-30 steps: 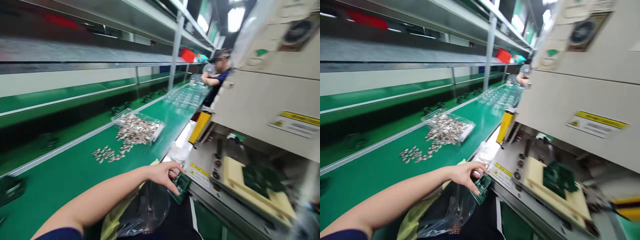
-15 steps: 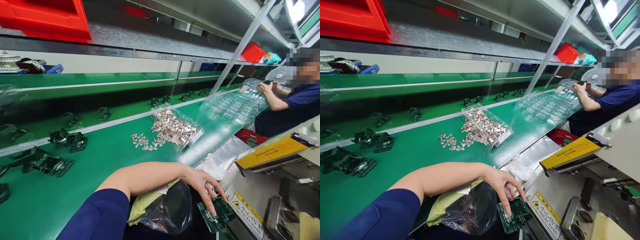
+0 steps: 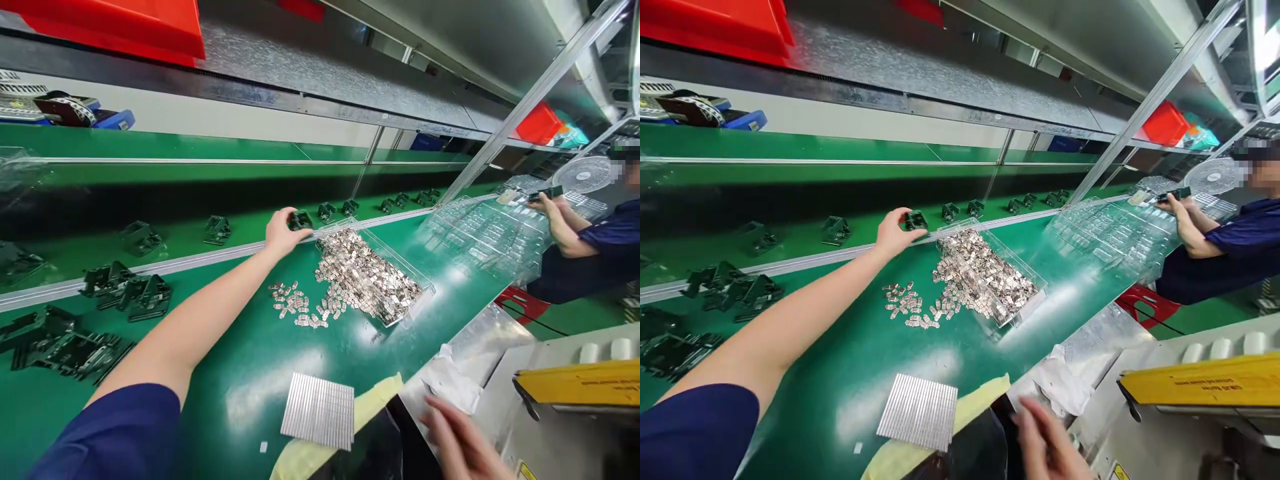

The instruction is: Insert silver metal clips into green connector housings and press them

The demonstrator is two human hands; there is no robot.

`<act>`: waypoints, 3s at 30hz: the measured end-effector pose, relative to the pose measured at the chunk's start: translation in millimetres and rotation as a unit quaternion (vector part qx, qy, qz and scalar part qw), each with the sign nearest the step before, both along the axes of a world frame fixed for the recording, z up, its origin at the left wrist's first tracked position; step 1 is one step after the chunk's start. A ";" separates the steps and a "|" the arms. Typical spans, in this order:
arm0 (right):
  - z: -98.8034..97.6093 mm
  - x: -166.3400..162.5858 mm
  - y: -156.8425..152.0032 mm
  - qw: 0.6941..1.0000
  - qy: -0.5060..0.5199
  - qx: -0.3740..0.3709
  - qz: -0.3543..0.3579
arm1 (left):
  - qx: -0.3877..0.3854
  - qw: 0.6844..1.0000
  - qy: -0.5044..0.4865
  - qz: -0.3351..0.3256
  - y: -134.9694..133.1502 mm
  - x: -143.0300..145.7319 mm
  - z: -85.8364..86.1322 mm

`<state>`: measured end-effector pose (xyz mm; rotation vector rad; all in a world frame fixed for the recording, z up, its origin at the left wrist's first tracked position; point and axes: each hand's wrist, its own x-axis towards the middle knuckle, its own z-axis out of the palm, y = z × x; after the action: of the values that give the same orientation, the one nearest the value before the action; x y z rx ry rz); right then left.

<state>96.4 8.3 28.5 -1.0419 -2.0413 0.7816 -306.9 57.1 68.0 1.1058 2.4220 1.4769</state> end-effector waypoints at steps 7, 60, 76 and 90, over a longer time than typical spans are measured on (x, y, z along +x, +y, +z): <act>-13.4 -168.1 65.4 0.960 -0.243 0.080 0.113 | -0.126 0.983 -0.004 0.133 36.2 -77.5 -41.3; -17.5 -102.6 -84.5 0.953 0.164 -0.243 0.073 | 0.123 0.878 -0.407 -0.218 -216.6 186.0 -69.6; -25.0 -95.6 -90.7 0.933 0.186 -0.299 0.075 | 0.114 0.938 -0.251 -0.208 -223.4 193.3 -76.2; -19.4 -84.0 -97.7 0.832 0.314 -0.448 0.091 | 0.095 0.943 -0.239 -0.213 -224.4 207.2 -60.2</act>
<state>12.4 -89.4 9.1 -0.8525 -1.1680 1.9941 -99.7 -167.3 7.8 1.0592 1.6271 1.6122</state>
